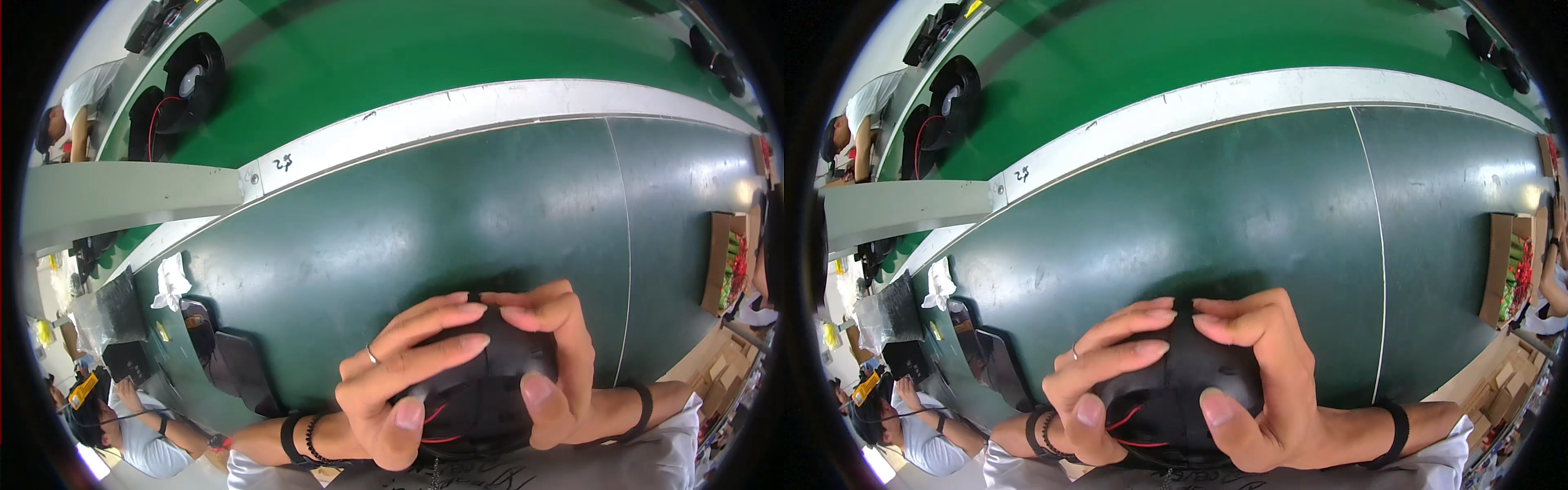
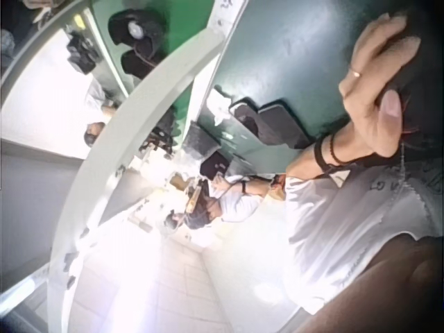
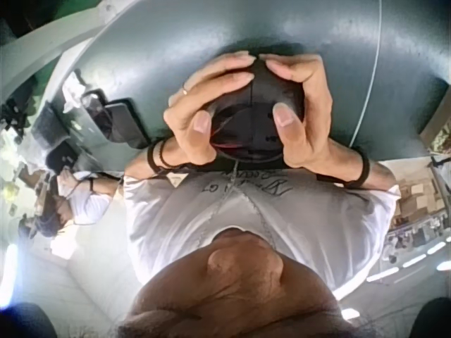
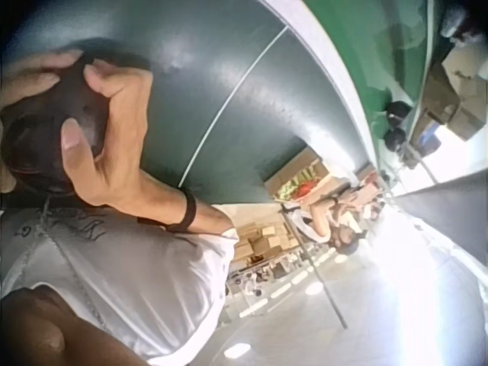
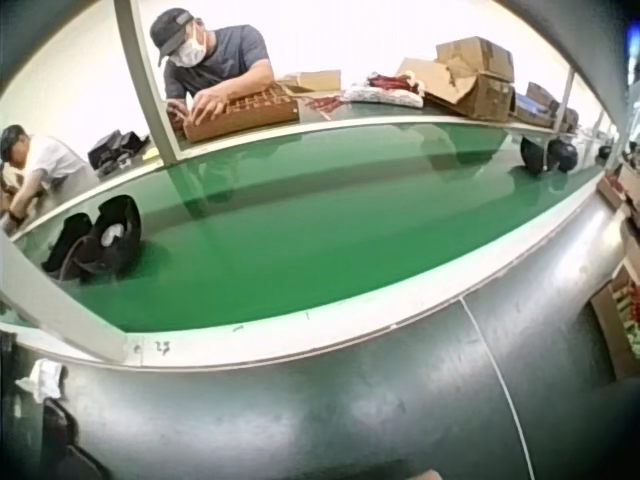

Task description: Assembling the internal components, battery, and wires into a portable speaker housing.

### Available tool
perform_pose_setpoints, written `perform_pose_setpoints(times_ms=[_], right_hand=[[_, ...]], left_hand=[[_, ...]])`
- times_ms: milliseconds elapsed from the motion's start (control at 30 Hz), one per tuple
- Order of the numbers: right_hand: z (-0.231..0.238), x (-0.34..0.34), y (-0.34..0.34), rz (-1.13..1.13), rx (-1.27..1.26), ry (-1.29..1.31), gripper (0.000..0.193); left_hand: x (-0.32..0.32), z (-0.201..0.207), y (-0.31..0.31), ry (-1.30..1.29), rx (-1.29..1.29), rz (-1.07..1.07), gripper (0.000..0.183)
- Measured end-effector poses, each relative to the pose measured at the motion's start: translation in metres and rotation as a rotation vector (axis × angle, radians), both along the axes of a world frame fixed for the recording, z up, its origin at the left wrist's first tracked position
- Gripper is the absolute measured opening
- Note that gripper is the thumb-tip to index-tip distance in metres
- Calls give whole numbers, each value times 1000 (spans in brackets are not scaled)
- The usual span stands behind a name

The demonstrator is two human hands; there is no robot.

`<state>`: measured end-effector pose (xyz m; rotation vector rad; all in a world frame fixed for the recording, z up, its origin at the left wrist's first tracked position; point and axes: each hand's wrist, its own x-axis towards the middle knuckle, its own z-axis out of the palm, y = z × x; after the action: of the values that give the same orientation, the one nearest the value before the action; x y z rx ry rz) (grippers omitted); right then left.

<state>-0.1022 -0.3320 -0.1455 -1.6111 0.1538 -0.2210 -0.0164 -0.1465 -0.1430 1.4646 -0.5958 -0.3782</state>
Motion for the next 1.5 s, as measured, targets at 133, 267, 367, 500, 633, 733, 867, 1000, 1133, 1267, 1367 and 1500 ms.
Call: perform_pose_setpoints(times_ms=[133, 267, 367, 500, 633, 733, 867, 1000, 1133, 1267, 1367, 1500], right_hand=[[5, 3, -8, 152, -87, 44, 55], [6, 4, -8, 170, -97, 46, 56], [2, 5, -4, 40, 37, 0, 54], [11, 18, -23, 235, 151, 115, 44], [12, 18, -24, 254, 319, 227, 36], [-1, 16, -23, 249, 207, 69, 34], [-5, 16, -16, 178, 248, 41, 33], [-3, 12, -13, 170, 199, 2, 36], [-8, 12, -13, 179, 121, -32, 41], [-7, 23, -14, 170, 125, 25, 41], [-2, 17, -13, 197, 113, -5, 39], [1, 18, -9, 116, 263, 85, 34]], left_hand=[[3, 1, 2, -26, 4, -17, 61], [9, 0, 2, -41, -3, -45, 59], [10, 2, 1, -19, -56, -54, 49], [4, 2, 2, 79, -52, 13, 51], [3, 4, 1, 59, -49, 19, 52], [1, 6, -2, 22, -46, 13, 52], [2, 2, 0, -48, -48, 2, 51], [-2, 2, 4, -81, -47, 3, 48], [1, 3, 4, -61, -58, -24, 49], [11, -6, 3, -9, -62, -7, 50], [6, 7, 7, -24, -48, -36, 52], [2, 14, 2, 28, 24, 17, 56]])
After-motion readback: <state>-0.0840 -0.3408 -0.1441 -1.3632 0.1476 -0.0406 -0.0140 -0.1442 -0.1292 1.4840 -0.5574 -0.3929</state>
